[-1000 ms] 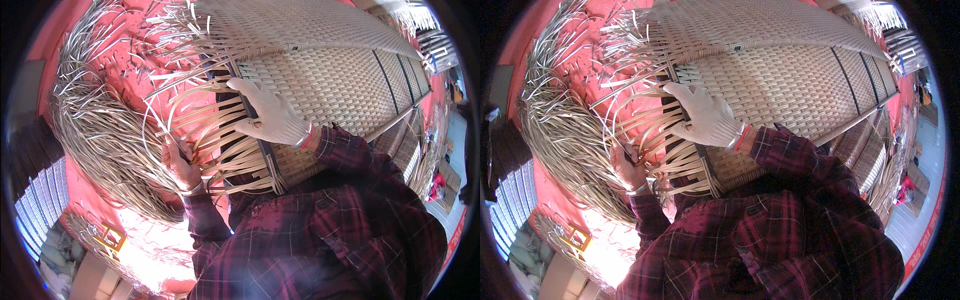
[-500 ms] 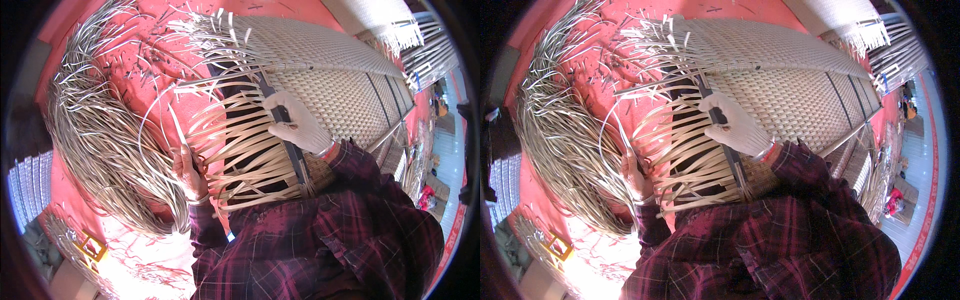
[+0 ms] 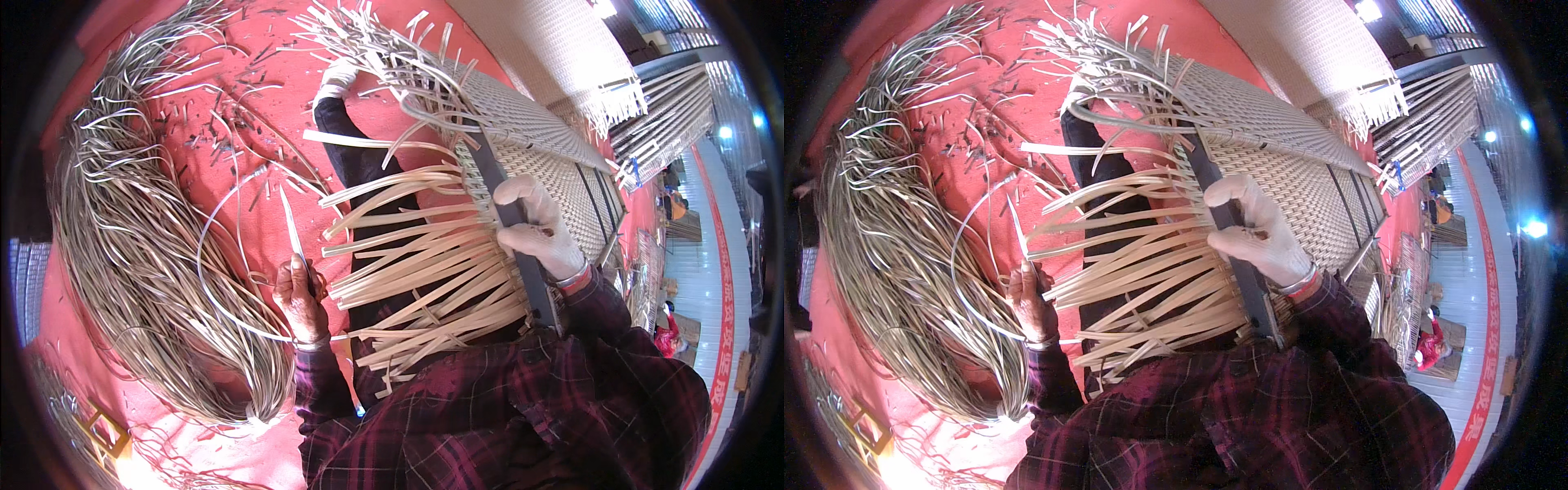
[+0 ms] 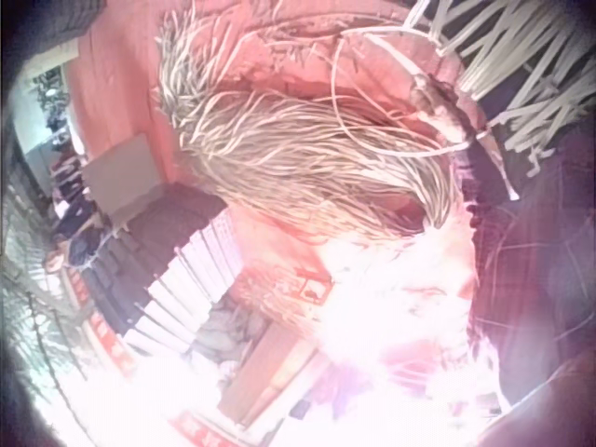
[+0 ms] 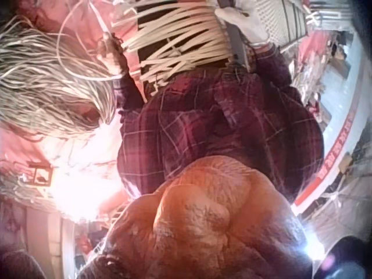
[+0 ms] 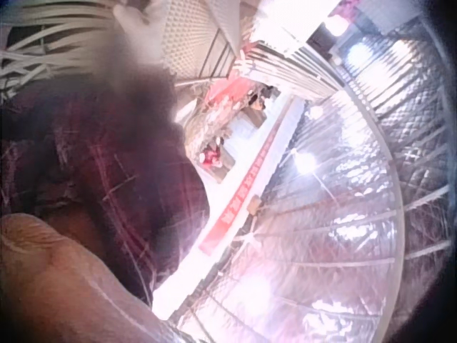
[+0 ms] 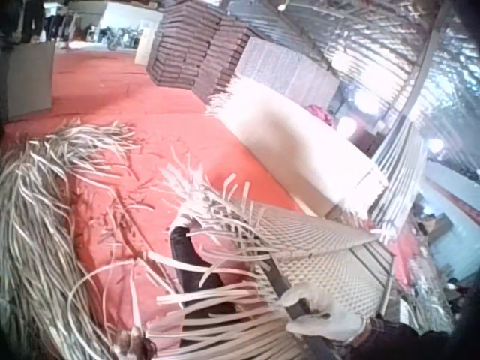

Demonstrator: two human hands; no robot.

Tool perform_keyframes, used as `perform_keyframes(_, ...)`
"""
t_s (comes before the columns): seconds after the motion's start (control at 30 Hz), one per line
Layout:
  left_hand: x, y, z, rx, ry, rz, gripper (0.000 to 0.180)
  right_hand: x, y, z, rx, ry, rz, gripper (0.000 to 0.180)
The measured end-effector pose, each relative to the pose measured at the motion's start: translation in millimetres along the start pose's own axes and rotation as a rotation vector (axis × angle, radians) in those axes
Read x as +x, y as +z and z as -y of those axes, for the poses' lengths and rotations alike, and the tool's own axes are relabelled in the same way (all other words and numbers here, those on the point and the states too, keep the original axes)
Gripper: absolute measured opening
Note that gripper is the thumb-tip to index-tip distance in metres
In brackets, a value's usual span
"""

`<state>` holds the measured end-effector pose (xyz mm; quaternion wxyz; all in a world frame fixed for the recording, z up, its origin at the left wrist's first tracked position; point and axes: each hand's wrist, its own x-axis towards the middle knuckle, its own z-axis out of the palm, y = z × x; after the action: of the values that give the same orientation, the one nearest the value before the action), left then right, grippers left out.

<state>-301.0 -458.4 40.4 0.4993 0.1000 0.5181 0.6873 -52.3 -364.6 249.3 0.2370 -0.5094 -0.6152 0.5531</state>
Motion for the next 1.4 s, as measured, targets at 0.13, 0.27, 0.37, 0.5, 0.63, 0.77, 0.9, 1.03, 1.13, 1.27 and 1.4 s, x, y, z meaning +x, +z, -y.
perform_keyframes(0.13,4,6,3,-0.027,0.041,0.105,0.027,-14,-10,13,0.053,-0.040,-0.019,0.042)
perform_keyframes(0.27,4,10,6,-0.124,-0.011,0.174,0.021,-32,-18,29,0.133,-0.034,-0.084,0.046)
perform_keyframes(0.37,3,12,9,-0.148,-0.003,0.207,0.016,-47,-22,37,0.135,-0.012,-0.160,0.047)
perform_keyframes(0.5,-1,16,12,-0.175,-0.027,0.227,0.014,-60,-28,39,0.131,-0.011,-0.175,0.048)
perform_keyframes(0.63,-5,20,10,-0.225,-0.098,0.277,0.014,-67,-31,36,0.063,-0.066,-0.168,0.047)
perform_keyframes(0.77,-5,24,7,-0.153,-0.144,0.284,0.013,-68,-31,31,0.125,-0.048,-0.139,0.045)
perform_keyframes(0.9,-5,28,6,-0.236,-0.086,0.265,0.015,-68,-32,27,0.051,-0.084,-0.129,0.045)
perform_keyframes(1.03,-9,34,3,-0.302,-0.153,0.270,0.016,-71,-37,24,0.051,-0.066,-0.120,0.044)
perform_keyframes(1.13,-10,45,-3,-0.233,-0.147,0.385,0.016,-72,-42,22,0.029,-0.110,-0.070,0.042)
perform_keyframes(1.27,-1,80,-6,-0.217,-0.156,0.376,0.003,-77,-42,22,0.120,-0.090,-0.052,0.040)
perform_keyframes(1.4,10,108,-8,-0.403,-0.137,0.538,0.003,-84,-39,24,0.127,-0.070,-0.097,0.041)
